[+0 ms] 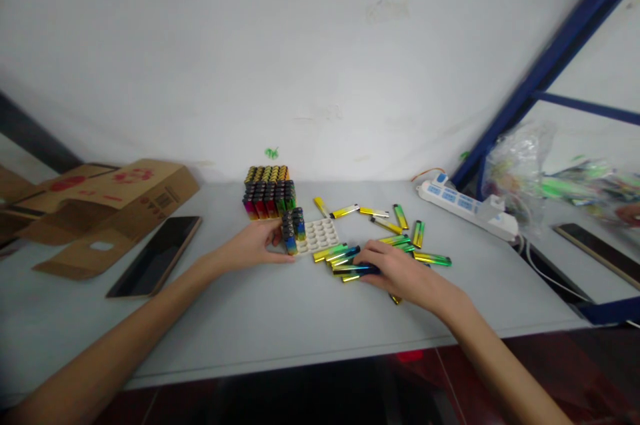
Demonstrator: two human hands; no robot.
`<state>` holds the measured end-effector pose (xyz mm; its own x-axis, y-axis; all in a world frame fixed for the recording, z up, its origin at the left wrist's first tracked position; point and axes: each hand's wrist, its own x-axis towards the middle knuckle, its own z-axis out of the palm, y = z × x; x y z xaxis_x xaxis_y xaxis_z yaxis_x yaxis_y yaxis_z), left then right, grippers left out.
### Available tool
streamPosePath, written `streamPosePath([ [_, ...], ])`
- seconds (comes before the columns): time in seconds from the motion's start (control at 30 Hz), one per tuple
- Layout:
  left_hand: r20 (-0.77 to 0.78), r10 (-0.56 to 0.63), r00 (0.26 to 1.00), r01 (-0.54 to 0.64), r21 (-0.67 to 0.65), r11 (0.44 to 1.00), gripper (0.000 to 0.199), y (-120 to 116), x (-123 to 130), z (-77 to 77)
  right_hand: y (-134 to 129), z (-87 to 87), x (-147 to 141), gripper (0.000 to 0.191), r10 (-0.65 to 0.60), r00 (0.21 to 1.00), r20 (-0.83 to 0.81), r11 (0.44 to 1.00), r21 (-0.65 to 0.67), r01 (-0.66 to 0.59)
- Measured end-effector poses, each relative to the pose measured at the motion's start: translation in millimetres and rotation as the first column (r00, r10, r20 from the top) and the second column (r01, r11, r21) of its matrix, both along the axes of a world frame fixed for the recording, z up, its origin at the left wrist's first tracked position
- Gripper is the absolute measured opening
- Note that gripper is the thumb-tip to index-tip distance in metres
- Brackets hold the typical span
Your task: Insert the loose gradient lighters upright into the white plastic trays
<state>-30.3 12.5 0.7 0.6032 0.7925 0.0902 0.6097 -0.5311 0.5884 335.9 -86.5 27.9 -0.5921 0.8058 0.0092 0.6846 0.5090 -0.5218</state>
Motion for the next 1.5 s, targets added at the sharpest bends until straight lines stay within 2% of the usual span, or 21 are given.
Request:
streamPosePath([
  [0.13, -0.001, 0.002, 1.0, -0.002, -0.019, 1.0, 0.059, -0.1, 0.2, 0.2, 15.9, 1.8, 4.7, 0.034, 0.021, 0.992, -0.125, 0.997, -0.064, -0.03],
  [0.2, 0.001, 0.002, 1.0, -0.002, -0.028, 1.0, 0.059, 0.0, 0.4, 0.5, 23.5, -0.1, 8.4, 0.039, -0.006, 0.98, -0.199, 0.997, -0.079, -0.01],
  [0.37, 0.026, 0.004, 1.0, -0.003, -0.037, 0.999, 0.058, 0.3, 0.7, 0.7, 39.6, -6.1, 14.1, 0.047, -0.234, 0.905, -0.356, 0.967, -0.18, 0.179],
  [0.5, 0.026, 0.002, 1.0, -0.001, -0.045, 0.999, 0.058, 0.0, 0.3, 1.2, 52.2, 1.9, 1.6, 0.046, -0.362, 0.781, -0.508, 0.929, -0.271, 0.253],
  [0.6, 0.018, 0.0, 1.0, 0.0, -0.046, 0.999, 0.058, -0.4, 0.1, 1.8, 64.9, 14.4, -19.1, 0.045, -0.413, 0.63, -0.657, 0.909, -0.331, 0.251],
  [0.7, 0.007, 0.007, 1.0, -0.007, -0.045, 0.999, 0.058, -0.7, 0.2, 2.2, 77.9, 23.5, -44.9, 0.047, -0.42, 0.464, -0.78, 0.904, -0.405, 0.138],
  [0.77, 0.01, 0.012, 1.0, -0.012, -0.045, 0.999, 0.059, -0.8, 0.4, 2.0, 84.1, 23.7, -62.2, 0.048, -0.425, 0.418, -0.803, 0.889, -0.457, 0.027],
  [0.9, 0.037, -0.002, 0.999, 0.004, -0.048, 0.999, 0.058, -0.9, 0.6, 0.7, 86.3, 10.9, -89.1, 0.05, -0.39, 0.419, -0.82, 0.88, -0.465, -0.092],
  [1.0, 0.048, -0.007, 0.999, 0.009, -0.037, 0.999, 0.057, -1.3, 0.5, 0.5, 80.2, 0.3, -98.6, 0.054, -0.377, 0.442, -0.814, 0.875, -0.469, -0.118],
  [1.13, 0.055, -0.024, 0.998, 0.026, -0.028, 0.999, 0.056, -2.2, 0.7, 1.8, 70.5, -5.3, -100.9, 0.056, -0.371, 0.504, -0.78, 0.864, -0.488, -0.119],
  [1.2, 0.049, -0.02, 0.999, 0.022, -0.026, 0.999, 0.057, -2.7, 1.1, 2.6, 67.7, -6.4, -100.9, 0.057, -0.374, 0.529, -0.762, 0.879, -0.473, -0.06],
  [1.3, 0.041, -0.012, 0.999, 0.013, -0.027, 1.0, 0.057, -3.4, 1.8, 3.6, 66.2, -8.6, -101.0, 0.058, -0.374, 0.565, -0.735, 0.915, -0.393, 0.093],
  [1.4, 0.033, 0.0, 0.999, 0.001, -0.028, 1.0, 0.057, -3.7, 2.1, 4.2, 65.5, -11.1, -101.1, 0.058, -0.312, 0.661, -0.682, 0.948, -0.184, 0.259],
  [1.5, 0.027, 0.009, 1.0, -0.009, -0.034, 0.999, 0.056, -3.7, 2.0, 4.7, 63.7, -11.9, -102.3, 0.056, -0.29, 0.749, -0.595, 0.937, -0.019, 0.348],
])
